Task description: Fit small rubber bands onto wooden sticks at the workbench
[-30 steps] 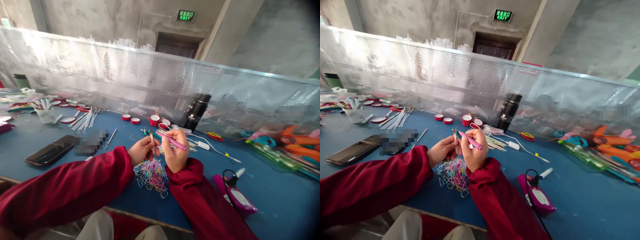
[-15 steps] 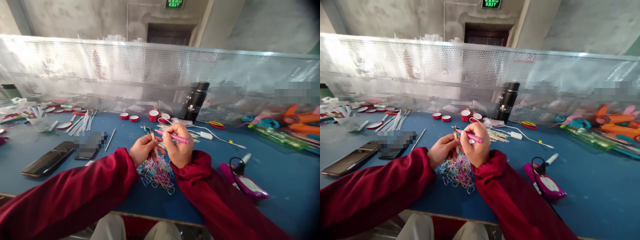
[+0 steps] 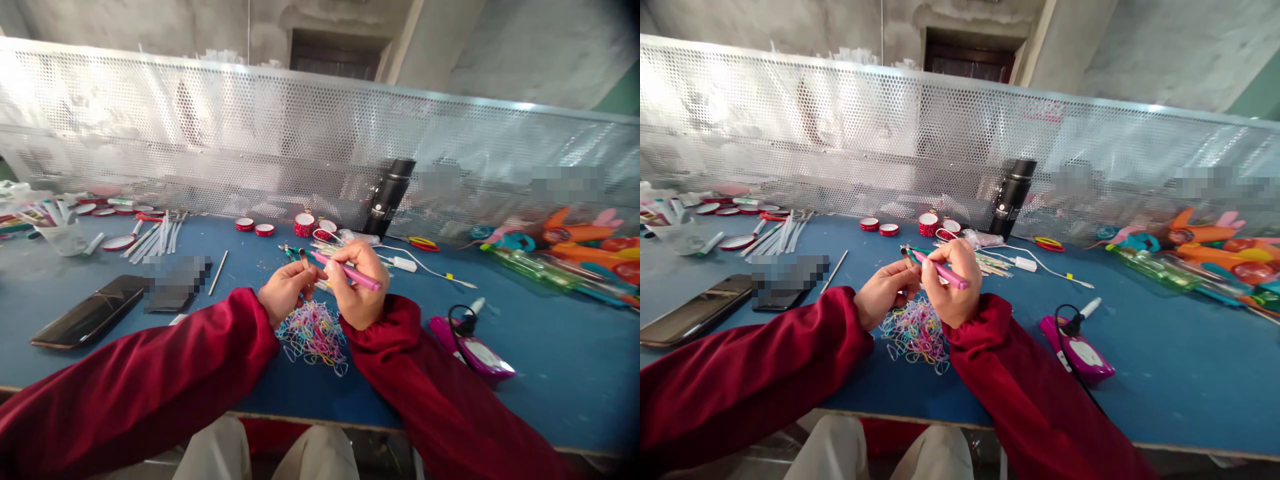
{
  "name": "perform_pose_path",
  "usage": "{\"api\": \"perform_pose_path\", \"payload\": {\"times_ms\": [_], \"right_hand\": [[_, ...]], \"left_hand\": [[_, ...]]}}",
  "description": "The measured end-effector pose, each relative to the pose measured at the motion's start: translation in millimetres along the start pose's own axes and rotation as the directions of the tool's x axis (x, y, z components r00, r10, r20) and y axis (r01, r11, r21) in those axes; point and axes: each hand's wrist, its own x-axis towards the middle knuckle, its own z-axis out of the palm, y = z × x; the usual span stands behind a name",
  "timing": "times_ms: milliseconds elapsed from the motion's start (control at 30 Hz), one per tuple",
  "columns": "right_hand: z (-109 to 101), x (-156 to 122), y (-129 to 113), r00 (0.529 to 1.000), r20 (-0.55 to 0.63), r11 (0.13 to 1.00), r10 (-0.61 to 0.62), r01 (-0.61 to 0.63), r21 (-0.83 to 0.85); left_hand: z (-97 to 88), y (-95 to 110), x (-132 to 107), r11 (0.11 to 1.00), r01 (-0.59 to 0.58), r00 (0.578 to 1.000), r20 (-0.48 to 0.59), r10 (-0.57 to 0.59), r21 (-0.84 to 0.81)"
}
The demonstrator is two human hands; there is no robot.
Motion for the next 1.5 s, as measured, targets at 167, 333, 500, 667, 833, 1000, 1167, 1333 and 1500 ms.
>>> {"api": "perform_pose_path", "payload": {"times_ms": [167, 333, 500, 667, 833, 1000, 1167, 1333, 1500], "right_hand": [[0.1, -1.2, 0.1, 1.000, 0.012, 1.000, -0.013, 0.014, -0.024], [0.4, -2.2, -0.8, 0.999, 0.017, 0.999, -0.029, 0.029, -0.018], [2.5, -2.1, -1.8, 0.997, 0.074, 1.000, -0.011, 0.012, -0.014], [1.0, 0.3, 3.7, 0.998, 0.049, 0.997, -0.037, 0.041, -0.071], [-1.0, 1.0, 5.0, 0.999, 0.012, 0.997, -0.044, 0.045, -0.064], [4.4, -1.1, 1.2, 0.991, 0.079, 0.994, -0.107, 0.110, -0.028], [4.1, -1.4, 2.2, 0.995, 0.039, 0.993, -0.094, 0.096, -0.068], [2.5, -0.9, 1.8, 0.994, 0.032, 0.992, -0.104, 0.106, -0.065], [3.0, 0.4, 1.0, 0.993, 0.046, 0.991, -0.106, 0.110, -0.079]], "left_hand": [[0.9, -0.8, -0.7, 1.000, 0.023, 0.999, 0.034, -0.023, -0.004], [1.4, 0.3, -1.7, 0.996, 0.070, 0.995, 0.071, -0.066, -0.060], [3.1, 0.0, -1.5, 0.996, 0.078, 0.995, 0.071, -0.075, -0.042], [2.4, -0.5, 0.1, 0.998, 0.047, 0.996, 0.075, -0.043, -0.051], [0.9, 1.4, 0.4, 0.998, 0.035, 0.997, 0.074, -0.032, -0.042], [2.2, 0.3, -0.6, 1.000, 0.007, 0.999, 0.050, -0.007, 0.017], [1.7, -0.5, 0.2, 0.999, -0.012, 0.998, 0.062, 0.010, 0.031], [2.0, 1.3, 0.0, 0.999, -0.015, 0.998, 0.056, 0.013, 0.029], [2.3, 1.0, 0.0, 0.999, -0.020, 0.999, 0.046, 0.019, 0.037]]}}
